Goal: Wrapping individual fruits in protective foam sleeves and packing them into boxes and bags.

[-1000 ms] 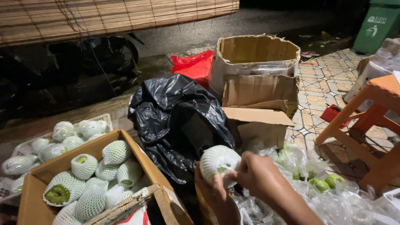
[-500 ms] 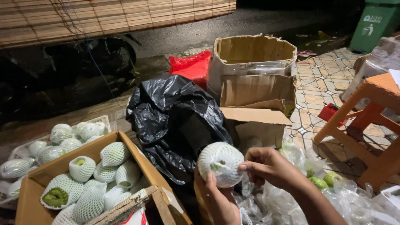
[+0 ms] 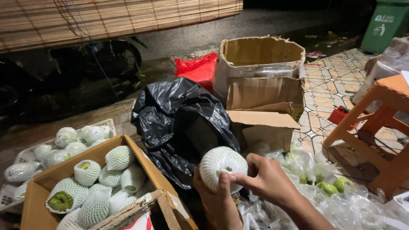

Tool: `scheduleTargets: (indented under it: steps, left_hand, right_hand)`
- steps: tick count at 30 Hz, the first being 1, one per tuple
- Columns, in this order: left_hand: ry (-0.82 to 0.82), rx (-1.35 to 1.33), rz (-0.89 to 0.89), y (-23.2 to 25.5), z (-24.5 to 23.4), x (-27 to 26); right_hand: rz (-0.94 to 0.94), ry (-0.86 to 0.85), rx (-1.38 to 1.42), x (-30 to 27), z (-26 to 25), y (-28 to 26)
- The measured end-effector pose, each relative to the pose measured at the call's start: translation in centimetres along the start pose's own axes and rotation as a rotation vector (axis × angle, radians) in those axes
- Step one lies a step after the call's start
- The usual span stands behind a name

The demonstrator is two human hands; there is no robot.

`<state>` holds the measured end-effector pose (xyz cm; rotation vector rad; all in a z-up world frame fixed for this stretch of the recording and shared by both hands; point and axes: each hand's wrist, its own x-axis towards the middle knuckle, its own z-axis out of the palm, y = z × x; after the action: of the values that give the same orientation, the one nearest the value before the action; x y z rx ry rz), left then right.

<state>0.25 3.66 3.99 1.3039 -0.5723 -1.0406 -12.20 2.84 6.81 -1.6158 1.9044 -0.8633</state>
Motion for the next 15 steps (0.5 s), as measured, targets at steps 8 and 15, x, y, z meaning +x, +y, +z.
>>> scheduleTargets:
  steps: [8,15]
  left_hand:
    - [0.056,-0.066,-0.113,1.4,-0.1,-0.7]
    - [0.159,-0.539,-0.212,3.0,0.6,-2.3]
  right_hand:
    - [-0.065,-0.245,0.489,0.3,-0.3,1.5]
    - [-0.269,-0.300,0.512,0.8,-1.3,2.6]
